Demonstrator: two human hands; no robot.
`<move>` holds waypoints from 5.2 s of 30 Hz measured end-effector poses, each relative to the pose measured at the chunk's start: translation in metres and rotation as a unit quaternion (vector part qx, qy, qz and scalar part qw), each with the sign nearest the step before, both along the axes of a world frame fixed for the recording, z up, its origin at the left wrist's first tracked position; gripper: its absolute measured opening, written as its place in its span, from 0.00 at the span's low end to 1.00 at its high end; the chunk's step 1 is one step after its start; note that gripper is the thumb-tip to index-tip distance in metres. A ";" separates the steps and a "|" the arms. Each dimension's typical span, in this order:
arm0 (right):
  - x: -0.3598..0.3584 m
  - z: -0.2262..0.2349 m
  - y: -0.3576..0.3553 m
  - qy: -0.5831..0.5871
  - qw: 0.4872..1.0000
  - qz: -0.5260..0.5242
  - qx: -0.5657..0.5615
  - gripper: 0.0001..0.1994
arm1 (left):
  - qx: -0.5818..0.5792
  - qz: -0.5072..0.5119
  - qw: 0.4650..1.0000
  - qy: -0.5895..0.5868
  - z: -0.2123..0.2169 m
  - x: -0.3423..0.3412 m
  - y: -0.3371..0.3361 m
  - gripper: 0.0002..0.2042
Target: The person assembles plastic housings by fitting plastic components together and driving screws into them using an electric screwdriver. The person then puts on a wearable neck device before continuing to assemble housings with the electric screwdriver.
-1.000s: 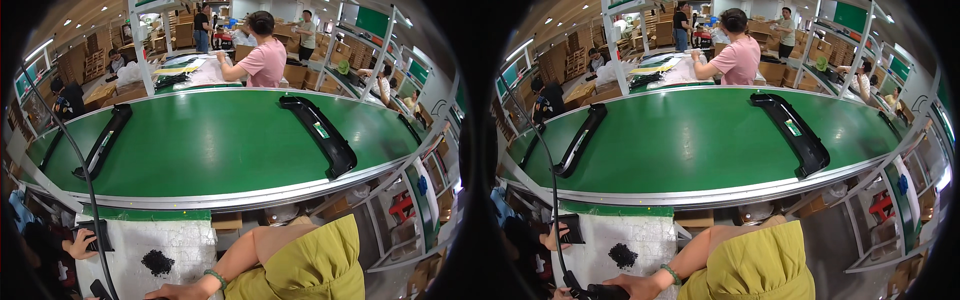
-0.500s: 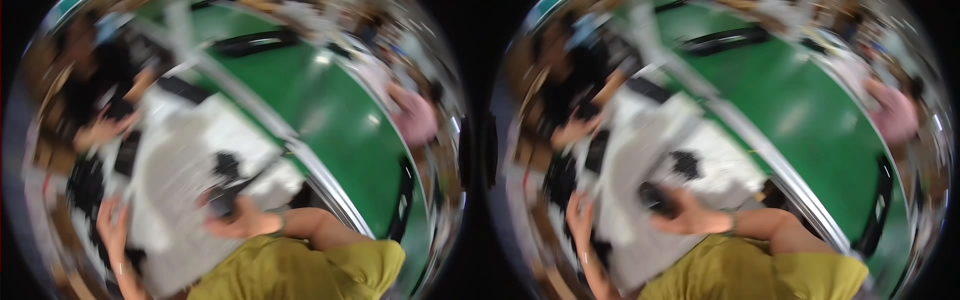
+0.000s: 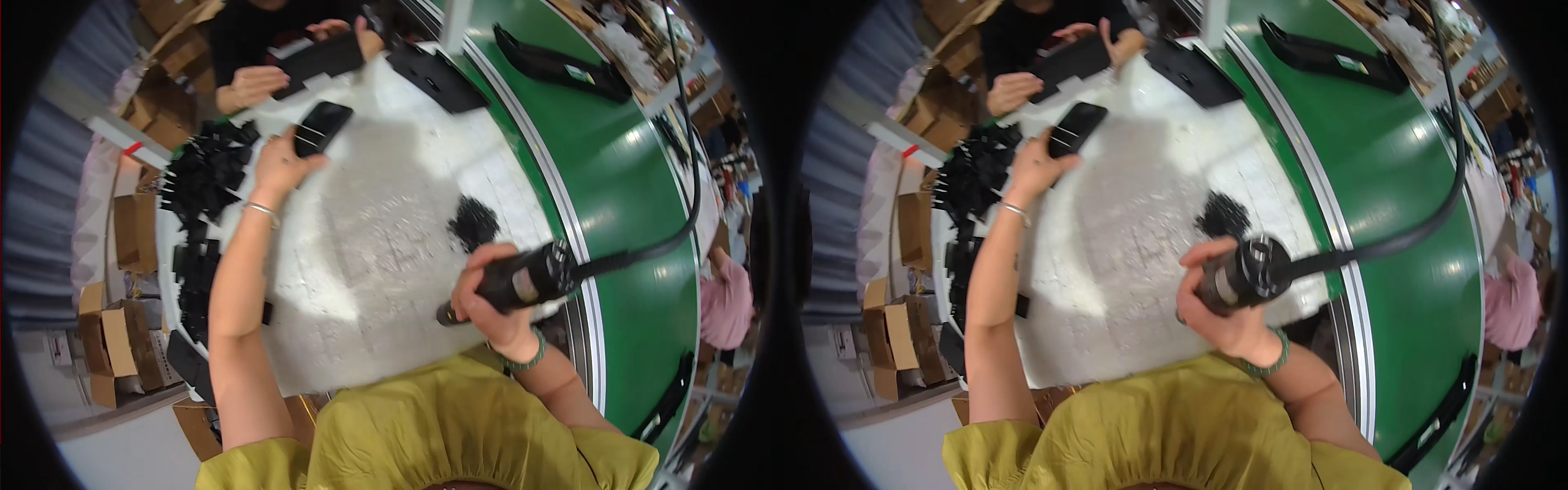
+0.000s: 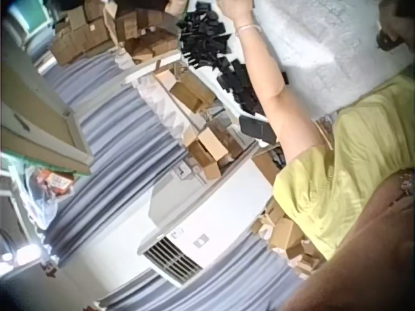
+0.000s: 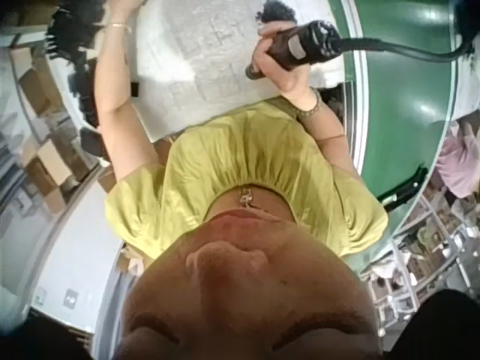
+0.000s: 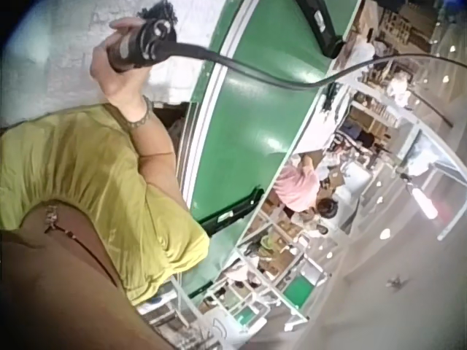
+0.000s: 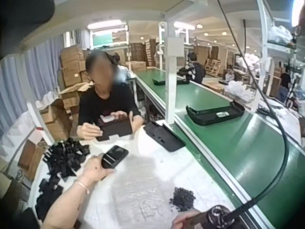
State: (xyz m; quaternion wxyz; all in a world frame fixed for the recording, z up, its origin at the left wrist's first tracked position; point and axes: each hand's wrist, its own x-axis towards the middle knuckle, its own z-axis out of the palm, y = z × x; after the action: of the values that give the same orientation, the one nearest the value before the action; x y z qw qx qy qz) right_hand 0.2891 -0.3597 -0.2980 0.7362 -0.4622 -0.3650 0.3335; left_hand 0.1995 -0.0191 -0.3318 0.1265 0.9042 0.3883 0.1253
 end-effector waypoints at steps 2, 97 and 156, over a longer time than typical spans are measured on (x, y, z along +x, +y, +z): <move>0.008 0.007 -0.006 0.056 0.998 -0.019 0.037 0.17 | -0.110 -0.025 0.989 -0.092 0.006 -0.007 -0.004 0.33; 0.043 0.037 0.004 -0.111 0.971 0.105 0.183 0.19 | -0.409 -0.055 0.878 -0.241 0.045 -0.097 -0.185 0.15; -0.039 0.052 0.030 -0.168 0.967 0.192 0.001 0.15 | -0.332 -0.196 0.918 -0.094 -0.008 -0.076 -0.216 0.16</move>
State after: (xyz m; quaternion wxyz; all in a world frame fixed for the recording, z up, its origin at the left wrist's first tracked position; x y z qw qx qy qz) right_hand 0.2503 -0.3297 -0.2461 0.5866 -0.4326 -0.5658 0.3856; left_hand 0.1234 -0.2353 -0.3400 0.4778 0.8521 0.2088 0.0461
